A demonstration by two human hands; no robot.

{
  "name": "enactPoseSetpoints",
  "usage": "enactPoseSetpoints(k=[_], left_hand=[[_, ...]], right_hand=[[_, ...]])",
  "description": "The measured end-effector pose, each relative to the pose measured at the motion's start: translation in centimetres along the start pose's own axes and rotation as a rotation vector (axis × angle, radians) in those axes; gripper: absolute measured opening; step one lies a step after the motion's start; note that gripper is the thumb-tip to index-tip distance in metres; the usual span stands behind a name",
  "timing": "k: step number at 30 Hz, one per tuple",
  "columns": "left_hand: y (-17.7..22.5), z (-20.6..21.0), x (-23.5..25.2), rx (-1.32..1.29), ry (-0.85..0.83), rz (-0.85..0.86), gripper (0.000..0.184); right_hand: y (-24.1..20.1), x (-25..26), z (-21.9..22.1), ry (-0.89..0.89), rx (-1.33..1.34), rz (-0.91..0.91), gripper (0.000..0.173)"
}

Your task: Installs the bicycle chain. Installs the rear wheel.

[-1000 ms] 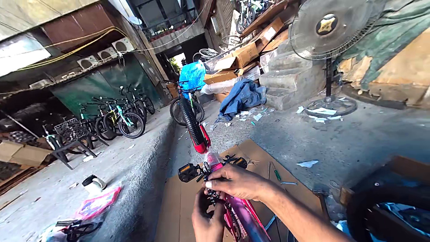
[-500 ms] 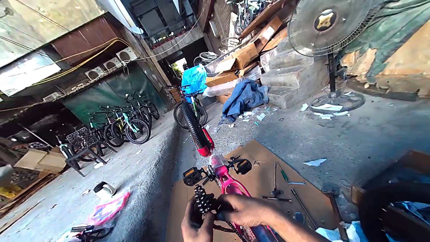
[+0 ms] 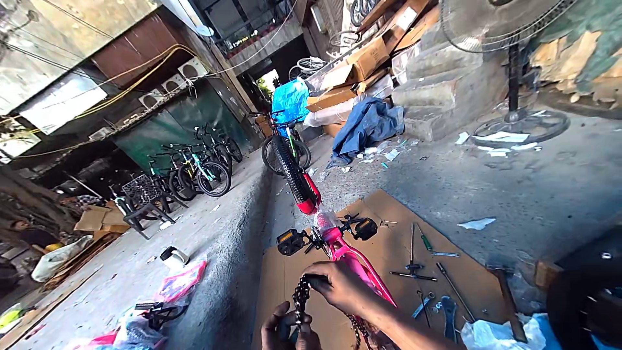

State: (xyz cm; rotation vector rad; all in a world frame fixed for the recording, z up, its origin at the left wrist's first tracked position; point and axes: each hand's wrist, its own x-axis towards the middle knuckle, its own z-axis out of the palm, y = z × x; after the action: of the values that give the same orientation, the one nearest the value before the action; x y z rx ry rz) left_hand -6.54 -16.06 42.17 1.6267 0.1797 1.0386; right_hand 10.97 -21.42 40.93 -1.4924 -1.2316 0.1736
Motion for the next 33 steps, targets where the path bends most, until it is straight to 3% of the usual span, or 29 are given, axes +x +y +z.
enactPoseSetpoints(k=[3, 8, 12, 16, 19, 21, 23, 25, 27, 33], left_hand=[[0.0, 0.5, -0.2, -0.148, -0.038, -0.229, 0.033], [0.5, 0.1, 1.6, -0.32, -0.134, -0.419, 0.033], [0.7, -1.3, 3.5, -0.529, -0.279, -0.358, 0.027], [0.5, -0.9, 5.4, -0.629, -0.404, -0.273, 0.052], [0.6, -0.9, 6.4, -0.773, -0.443, -0.32, 0.049], [0.6, -0.9, 6.7, -0.745, -0.472, -0.324, 0.047], [1.2, -0.3, 6.2, -0.524, -0.38, -0.278, 0.045], [2.3, 0.2, 5.8, -0.242, -0.299, -0.21, 0.028], [3.4, 0.5, 5.5, -0.082, -0.273, -0.183, 0.022], [2.9, -0.9, 5.7, -0.429, -0.431, -0.412, 0.032]], right_hand=[[-0.8, 1.1, -0.9, -0.01, -0.075, -0.063, 0.028], [-2.5, 1.8, -2.4, -0.002, -0.102, -0.131, 0.028], [-4.1, 2.3, -3.9, 0.02, -0.172, -0.129, 0.028], [-6.5, 2.8, -5.0, 0.076, -0.226, -0.215, 0.022], [-7.0, 3.1, -5.2, 0.11, -0.317, -0.299, 0.019], [-7.0, 2.9, -5.4, 0.078, -0.318, -0.285, 0.019], [-7.1, 2.6, -5.6, 0.022, -0.325, -0.231, 0.02], [-7.4, 2.3, -5.5, -0.064, -0.321, -0.144, 0.024], [-7.1, 2.0, -5.3, -0.123, -0.225, -0.104, 0.029], [-3.8, 1.1, -5.0, -0.227, 0.275, -0.062, 0.022]])
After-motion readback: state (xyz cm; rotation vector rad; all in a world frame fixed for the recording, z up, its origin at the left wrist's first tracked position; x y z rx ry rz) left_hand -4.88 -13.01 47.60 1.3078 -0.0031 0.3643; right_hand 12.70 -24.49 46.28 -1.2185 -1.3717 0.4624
